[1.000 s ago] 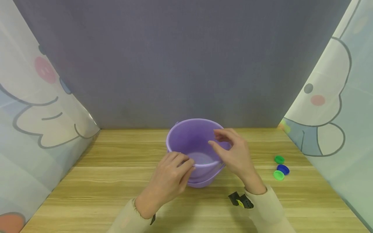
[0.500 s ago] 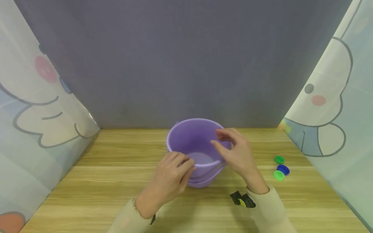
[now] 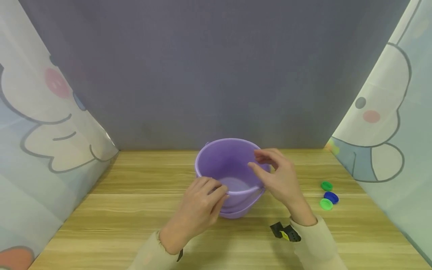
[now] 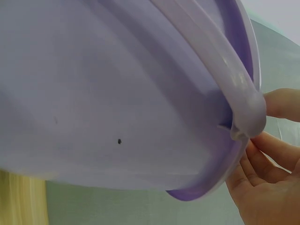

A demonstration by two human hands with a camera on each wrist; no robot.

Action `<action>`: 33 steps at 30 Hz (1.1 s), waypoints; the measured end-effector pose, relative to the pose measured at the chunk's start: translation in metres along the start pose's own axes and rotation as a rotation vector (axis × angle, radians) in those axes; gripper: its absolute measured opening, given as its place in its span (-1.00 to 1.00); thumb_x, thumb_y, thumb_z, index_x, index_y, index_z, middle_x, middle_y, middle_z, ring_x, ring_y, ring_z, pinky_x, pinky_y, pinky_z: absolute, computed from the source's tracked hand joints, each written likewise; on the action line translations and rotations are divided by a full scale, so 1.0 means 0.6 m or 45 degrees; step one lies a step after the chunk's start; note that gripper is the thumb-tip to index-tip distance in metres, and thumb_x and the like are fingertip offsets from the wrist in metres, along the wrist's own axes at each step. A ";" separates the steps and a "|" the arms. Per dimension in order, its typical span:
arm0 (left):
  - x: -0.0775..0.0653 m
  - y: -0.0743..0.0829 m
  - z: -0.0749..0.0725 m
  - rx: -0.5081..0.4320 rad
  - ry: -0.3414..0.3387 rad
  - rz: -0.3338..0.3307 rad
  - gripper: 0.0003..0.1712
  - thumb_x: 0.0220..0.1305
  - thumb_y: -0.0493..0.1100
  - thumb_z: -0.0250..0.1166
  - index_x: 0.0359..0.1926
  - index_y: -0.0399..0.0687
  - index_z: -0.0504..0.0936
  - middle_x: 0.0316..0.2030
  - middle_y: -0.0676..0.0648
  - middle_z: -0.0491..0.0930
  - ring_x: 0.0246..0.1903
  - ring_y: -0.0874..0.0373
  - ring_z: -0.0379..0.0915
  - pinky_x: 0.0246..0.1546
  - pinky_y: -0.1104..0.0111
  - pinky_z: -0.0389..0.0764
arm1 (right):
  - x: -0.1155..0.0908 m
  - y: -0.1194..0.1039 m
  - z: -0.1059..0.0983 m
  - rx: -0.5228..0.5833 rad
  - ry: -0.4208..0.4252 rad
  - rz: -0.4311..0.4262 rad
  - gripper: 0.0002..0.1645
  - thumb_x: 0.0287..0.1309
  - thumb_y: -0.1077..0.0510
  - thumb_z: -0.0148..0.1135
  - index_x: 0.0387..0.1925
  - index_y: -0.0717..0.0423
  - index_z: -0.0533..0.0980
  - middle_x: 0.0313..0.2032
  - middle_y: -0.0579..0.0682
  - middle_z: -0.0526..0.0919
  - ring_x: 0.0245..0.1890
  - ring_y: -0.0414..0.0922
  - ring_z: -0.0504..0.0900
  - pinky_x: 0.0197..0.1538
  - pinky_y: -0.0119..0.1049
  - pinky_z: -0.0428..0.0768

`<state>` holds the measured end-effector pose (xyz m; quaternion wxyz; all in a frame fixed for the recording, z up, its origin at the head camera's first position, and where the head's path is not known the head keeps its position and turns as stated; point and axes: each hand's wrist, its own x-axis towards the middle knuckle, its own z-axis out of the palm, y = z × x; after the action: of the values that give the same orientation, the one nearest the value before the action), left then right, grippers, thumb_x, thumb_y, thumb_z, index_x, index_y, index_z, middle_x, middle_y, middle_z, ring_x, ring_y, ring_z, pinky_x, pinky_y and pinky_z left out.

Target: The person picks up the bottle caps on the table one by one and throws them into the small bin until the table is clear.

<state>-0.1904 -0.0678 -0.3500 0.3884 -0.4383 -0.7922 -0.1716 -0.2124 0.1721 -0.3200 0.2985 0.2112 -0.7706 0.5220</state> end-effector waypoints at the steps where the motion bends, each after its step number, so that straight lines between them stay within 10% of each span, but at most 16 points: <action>1: 0.000 0.000 0.001 0.003 0.010 0.005 -0.92 0.34 -0.17 0.31 -0.22 -0.07 0.68 -0.28 0.01 0.63 -0.22 0.07 0.55 -0.11 0.25 0.60 | 0.000 0.001 -0.002 -0.004 -0.002 0.005 -0.61 -0.02 0.44 0.49 -0.07 0.36 0.65 -0.17 0.11 0.67 -0.19 -0.24 0.65 0.04 -0.48 0.60; 24: 0.000 0.002 0.002 0.003 0.035 -0.002 -0.93 0.32 -0.17 0.31 -0.24 -0.07 0.67 -0.30 0.00 0.64 -0.24 0.06 0.55 -0.14 0.25 0.60 | -0.004 0.022 -0.056 -0.248 -0.053 0.055 -0.60 0.08 0.36 0.47 -0.01 0.37 0.63 -0.10 0.17 0.67 -0.15 0.01 0.68 0.04 -0.60 0.54; 33: 0.000 0.001 0.004 -0.006 0.046 0.002 -0.92 0.35 -0.17 0.29 -0.23 -0.08 0.68 -0.30 0.00 0.63 -0.24 0.06 0.54 -0.14 0.24 0.60 | -0.003 0.026 -0.091 -0.276 -0.083 0.166 -0.61 0.21 0.24 0.41 0.06 0.29 0.62 -0.06 0.08 0.65 -0.11 -0.24 0.61 0.08 -0.59 0.51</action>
<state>-0.1912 -0.0660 -0.3518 0.4015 -0.4367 -0.7844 -0.1811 -0.2079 0.2288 -0.3168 0.2600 0.1441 -0.8438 0.4468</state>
